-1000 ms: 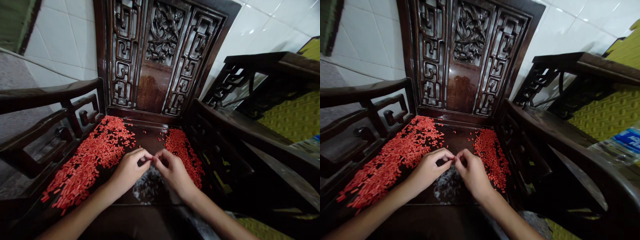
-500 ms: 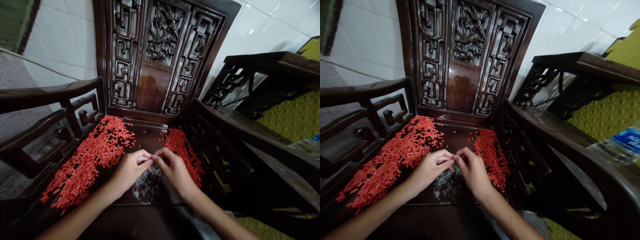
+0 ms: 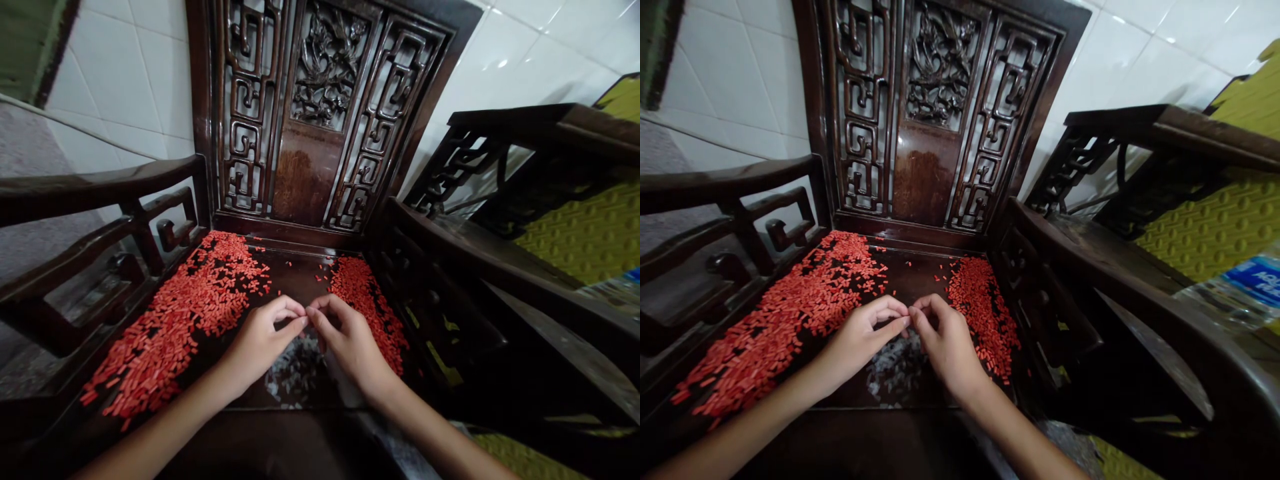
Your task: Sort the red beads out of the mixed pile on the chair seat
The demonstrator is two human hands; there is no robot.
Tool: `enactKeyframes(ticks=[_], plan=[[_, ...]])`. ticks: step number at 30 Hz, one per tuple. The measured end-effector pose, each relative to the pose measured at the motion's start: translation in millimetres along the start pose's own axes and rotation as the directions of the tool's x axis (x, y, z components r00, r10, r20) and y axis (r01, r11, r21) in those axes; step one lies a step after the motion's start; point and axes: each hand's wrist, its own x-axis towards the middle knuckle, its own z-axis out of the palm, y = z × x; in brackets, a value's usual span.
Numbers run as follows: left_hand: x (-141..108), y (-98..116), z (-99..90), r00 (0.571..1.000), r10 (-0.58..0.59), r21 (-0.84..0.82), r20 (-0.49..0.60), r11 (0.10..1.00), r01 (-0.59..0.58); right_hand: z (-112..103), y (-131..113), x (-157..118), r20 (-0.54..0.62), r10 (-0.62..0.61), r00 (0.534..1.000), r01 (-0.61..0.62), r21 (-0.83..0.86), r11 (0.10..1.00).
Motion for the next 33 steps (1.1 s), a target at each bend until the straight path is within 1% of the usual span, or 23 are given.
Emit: enactKeyframes(ticks=[3,5,7,9,12,17,20,22,26,29,33], plan=[[0.2,-0.3,-0.5,0.998,0.037,0.047,-0.052,0.998,-0.035,2.6,0.2,1.4,0.005,0.060,0.998,-0.060,0.155,0.986],[0.2,0.2,-0.9,0.997,0.045,0.065,-0.068,0.997,-0.041,4.6,0.1,2.6,0.009,0.087,0.996,-0.086,0.237,0.968],[0.3,0.7,-1.1,0.997,0.045,0.068,-0.067,0.997,-0.040,6.4,0.1,3.7,0.013,0.097,0.995,-0.097,0.291,0.952],[0.4,0.4,-1.3,0.997,0.045,0.064,-0.065,0.997,-0.041,7.7,0.4,4.3,0.017,0.094,0.995,-0.094,0.310,0.946],[0.3,-1.6,-2.3,0.996,0.050,0.076,-0.070,0.996,-0.045,8.0,1.2,4.3,0.011,0.072,0.997,-0.073,0.268,0.961],[-1.4,-5.6,-3.7,0.995,0.068,0.167,-0.070,0.984,-0.055,4.8,2.8,1.4,-0.004,0.020,1.000,-0.020,0.057,0.998],[-2.3,-6.2,-2.3,0.995,0.062,0.164,-0.074,0.985,-0.049,3.5,2.6,-0.2,-0.010,-0.007,1.000,0.007,-0.033,0.999],[-2.4,-5.6,-0.8,0.995,0.046,0.130,-0.084,0.991,-0.035,4.0,1.3,-0.4,-0.014,-0.009,1.000,0.009,-0.009,1.000],[-2.1,-3.4,0.4,0.992,0.023,0.070,-0.121,0.997,-0.015,7.1,-1.8,0.4,-0.021,0.001,1.000,0.001,0.123,0.992],[-2.0,-2.6,-1.0,0.992,0.037,0.092,-0.118,0.995,-0.026,9.1,-2.0,0.0,-0.023,0.008,1.000,-0.005,0.155,0.988],[-2.1,-3.1,-3.5,0.992,0.068,0.151,-0.102,0.987,-0.052,9.1,-0.3,-1.2,-0.030,0.010,1.000,-0.006,0.129,0.992]])
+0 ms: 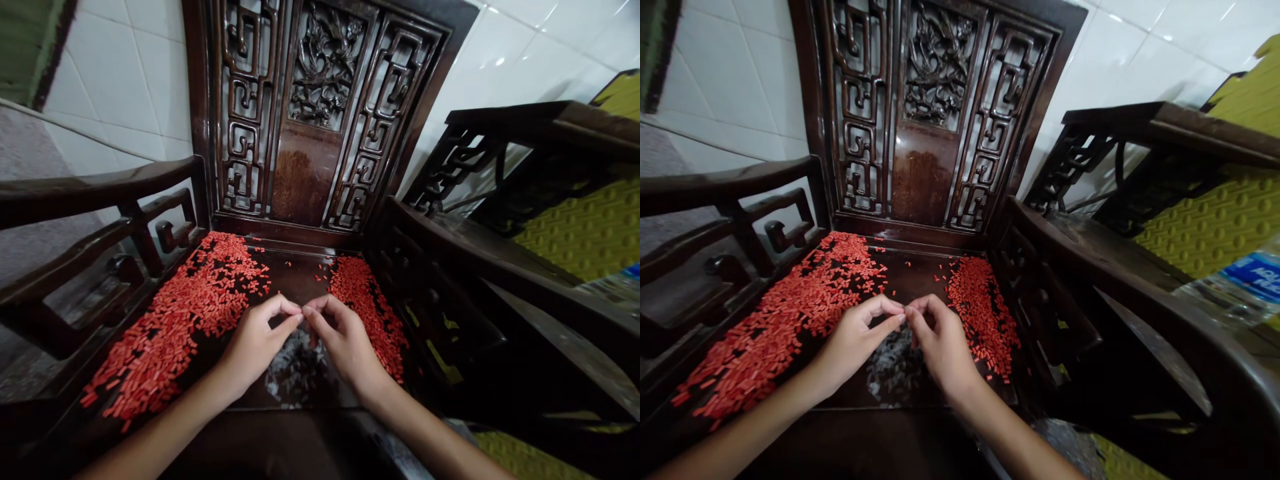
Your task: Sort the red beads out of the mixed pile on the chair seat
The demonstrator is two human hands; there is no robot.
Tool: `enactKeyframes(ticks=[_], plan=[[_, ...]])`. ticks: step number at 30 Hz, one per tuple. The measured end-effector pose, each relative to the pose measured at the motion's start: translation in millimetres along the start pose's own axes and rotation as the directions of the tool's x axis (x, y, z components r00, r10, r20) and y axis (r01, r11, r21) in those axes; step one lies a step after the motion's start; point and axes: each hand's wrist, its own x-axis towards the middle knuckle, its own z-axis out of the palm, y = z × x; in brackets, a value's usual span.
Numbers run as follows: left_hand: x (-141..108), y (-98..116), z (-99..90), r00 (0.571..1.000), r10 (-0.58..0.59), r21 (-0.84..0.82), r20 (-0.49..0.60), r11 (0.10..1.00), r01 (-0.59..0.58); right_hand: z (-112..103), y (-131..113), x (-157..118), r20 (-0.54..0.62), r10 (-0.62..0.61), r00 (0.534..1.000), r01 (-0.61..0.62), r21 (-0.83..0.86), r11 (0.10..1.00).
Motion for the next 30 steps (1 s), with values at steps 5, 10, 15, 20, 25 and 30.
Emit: enactKeyframes(ticks=[5,10,15,20,25,30], plan=[[1,-1,0.0,1.000,-0.013,-0.021,0.017,1.000,0.014,-2,2,-1,-0.012,-0.018,1.000,0.017,-0.055,0.998],[0,3,2.6,0.997,-0.072,-0.118,0.012,0.990,0.073,-1,3,-1,-0.016,-0.041,0.999,0.040,-0.079,0.996],[-2,9,4.7,0.994,-0.108,-0.212,0.000,0.971,0.106,4,-1,-1,-0.036,-0.012,0.999,0.013,0.012,1.000],[-1,13,7.2,0.993,-0.115,-0.304,-0.002,0.947,0.108,10,-7,0,-0.042,0.006,0.999,0.002,0.206,0.978],[-1,12,4.7,0.997,-0.075,-0.274,-0.032,0.960,0.064,12,-6,1,-0.051,0.012,0.999,0.001,0.244,0.970],[-3,9,3.7,0.998,-0.042,-0.207,-0.053,0.978,0.031,10,-3,3,-0.030,-0.007,1.000,0.011,0.147,0.989]])
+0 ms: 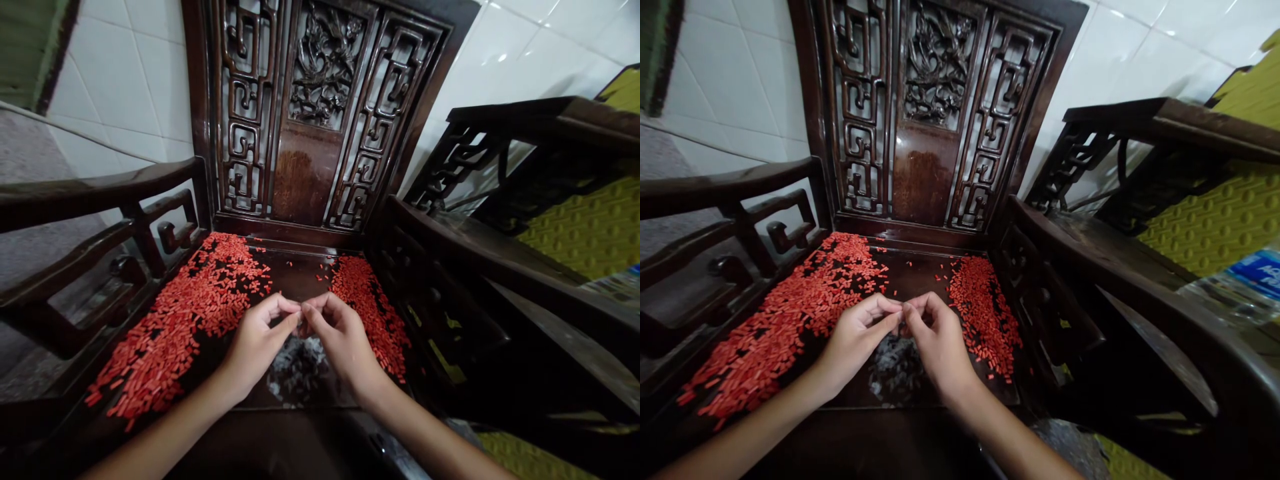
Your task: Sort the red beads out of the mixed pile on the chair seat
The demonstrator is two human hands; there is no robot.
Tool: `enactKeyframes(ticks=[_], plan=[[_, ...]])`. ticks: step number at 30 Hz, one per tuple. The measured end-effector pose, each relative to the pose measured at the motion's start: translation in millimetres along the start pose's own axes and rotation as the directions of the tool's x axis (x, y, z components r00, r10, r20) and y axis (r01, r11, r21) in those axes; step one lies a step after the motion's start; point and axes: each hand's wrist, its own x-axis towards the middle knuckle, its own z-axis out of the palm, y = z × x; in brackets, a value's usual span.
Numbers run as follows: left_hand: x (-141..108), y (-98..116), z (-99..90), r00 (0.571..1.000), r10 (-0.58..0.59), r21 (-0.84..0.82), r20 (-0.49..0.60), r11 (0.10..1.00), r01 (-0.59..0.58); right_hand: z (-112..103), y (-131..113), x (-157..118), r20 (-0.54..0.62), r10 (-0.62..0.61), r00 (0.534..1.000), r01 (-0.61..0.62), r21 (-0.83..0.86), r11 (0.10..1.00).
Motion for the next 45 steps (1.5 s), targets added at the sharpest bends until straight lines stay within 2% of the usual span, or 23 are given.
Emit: enactKeyframes(ticks=[5,10,16,20,23,25,26,29,31,33,36,39,42,45], plan=[[0,-4,1.8,1.000,-0.012,0.043,-0.003,0.999,0.013,-8,1,-2,0.040,-0.071,0.997,0.079,-0.241,0.967],[3,-9,1.9,0.999,-0.036,0.047,0.010,0.998,0.036,-14,-4,-2,0.111,-0.116,0.987,0.155,-0.478,0.865],[0,-18,-0.8,0.996,0.066,0.248,0.052,0.966,-0.077,-18,-13,2,0.197,-0.052,0.979,0.172,-0.659,0.732],[-4,-20,1.1,0.993,0.076,0.345,0.094,0.933,-0.104,-18,-12,9,0.217,0.028,0.976,0.148,-0.748,0.647],[-1,-21,-1.5,0.991,0.081,0.439,0.109,0.890,-0.121,-26,-13,23,0.227,0.046,0.973,0.156,-0.788,0.595],[4,-21,-8.3,0.989,0.089,0.575,0.119,0.806,-0.142,-40,-14,33,0.210,0.072,0.975,0.146,-0.851,0.504],[7,-21,-13.3,0.987,0.094,0.666,0.130,0.729,-0.157,-50,-14,36,0.187,0.101,0.977,0.126,-0.893,0.433],[16,-18,-31.6,0.989,0.082,0.904,0.124,0.402,-0.146,-81,-9,34,0.084,0.164,0.983,0.049,-0.977,0.209],[20,-15,-43.4,0.997,0.045,0.975,0.066,0.212,-0.074,-95,-1,26,0.039,0.144,0.989,0.014,-0.985,0.174],[21,-12,-52.5,1.000,0.009,0.995,0.020,0.093,-0.021,-100,7,14,0.051,0.155,0.987,0.016,-0.976,0.219],[23,-9,-59.7,0.999,-0.026,1.000,0.019,0.015,-0.019,-93,6,-2,0.146,0.257,0.955,0.061,-0.948,0.312],[25,-4,-60.5,0.996,-0.082,1.000,0.025,0.007,-0.024,-82,-7,-13,0.198,0.407,0.892,0.051,-0.938,0.344],[27,0,-58.4,0.990,-0.134,0.999,0.033,0.015,-0.031,-75,-17,-19,0.184,0.509,0.841,0.018,-0.949,0.313],[28,0,-57.5,0.990,-0.136,0.999,0.025,0.025,-0.022,-73,-16,-20,0.147,0.502,0.852,0.032,-0.973,0.230]])
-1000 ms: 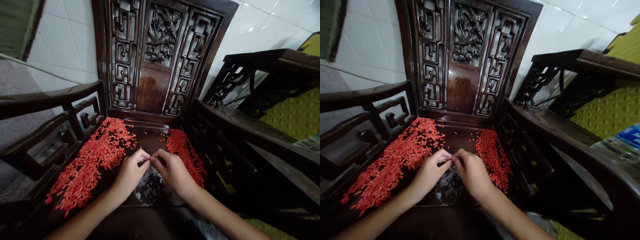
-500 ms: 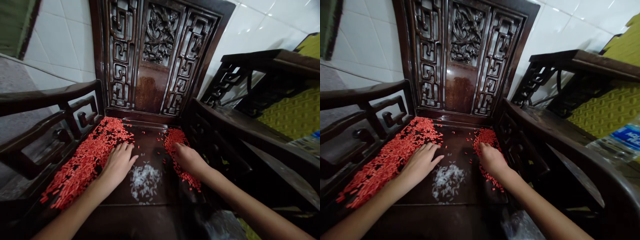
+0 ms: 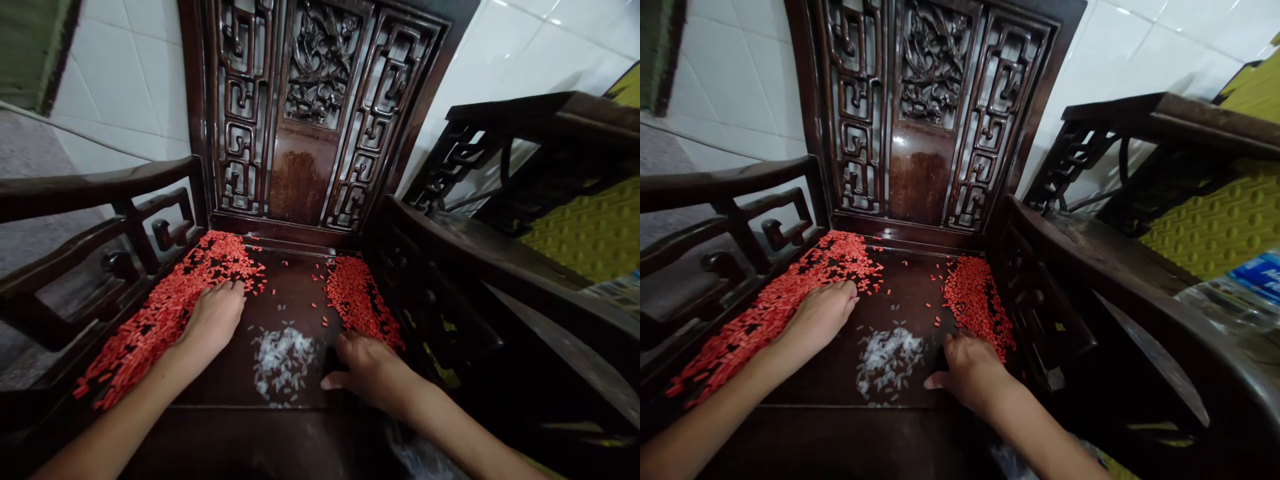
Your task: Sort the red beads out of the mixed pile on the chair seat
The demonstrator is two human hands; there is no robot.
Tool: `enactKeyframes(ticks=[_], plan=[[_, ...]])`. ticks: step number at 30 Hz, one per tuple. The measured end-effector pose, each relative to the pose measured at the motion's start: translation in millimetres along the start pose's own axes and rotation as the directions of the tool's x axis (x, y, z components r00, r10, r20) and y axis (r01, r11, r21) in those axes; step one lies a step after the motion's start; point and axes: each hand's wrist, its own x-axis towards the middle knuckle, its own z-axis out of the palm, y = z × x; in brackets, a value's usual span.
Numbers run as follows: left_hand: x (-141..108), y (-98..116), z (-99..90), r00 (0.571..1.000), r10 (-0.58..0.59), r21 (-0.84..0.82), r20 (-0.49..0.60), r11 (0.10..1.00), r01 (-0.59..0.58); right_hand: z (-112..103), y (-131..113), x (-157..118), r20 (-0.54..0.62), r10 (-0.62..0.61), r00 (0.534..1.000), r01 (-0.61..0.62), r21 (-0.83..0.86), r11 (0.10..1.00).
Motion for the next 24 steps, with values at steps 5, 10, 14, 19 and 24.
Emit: enactKeyframes(ticks=[5,10,14,19,24], plan=[[2,-3,8.3,0.994,-0.029,-0.142,-0.107,0.990,0.013,4,5,14,-0.171,-0.026,0.985,0.028,0.005,1.000],[4,5,14.2,0.966,-0.033,-0.531,-0.257,0.840,-0.113,7,-5,27,-0.336,-0.039,0.941,0.084,0.122,0.989],[1,19,12.4,0.963,0.011,-0.695,-0.271,0.690,-0.204,15,-24,31,-0.299,-0.086,0.950,0.146,0.183,0.972],[-6,27,7.0,0.958,0.047,-0.708,-0.282,0.663,-0.241,22,-40,34,-0.211,-0.049,0.976,0.062,0.059,0.996],[-11,32,4.9,0.969,0.022,-0.753,-0.248,0.625,-0.207,24,-41,47,-0.257,-0.015,0.966,0.071,0.210,0.975]])
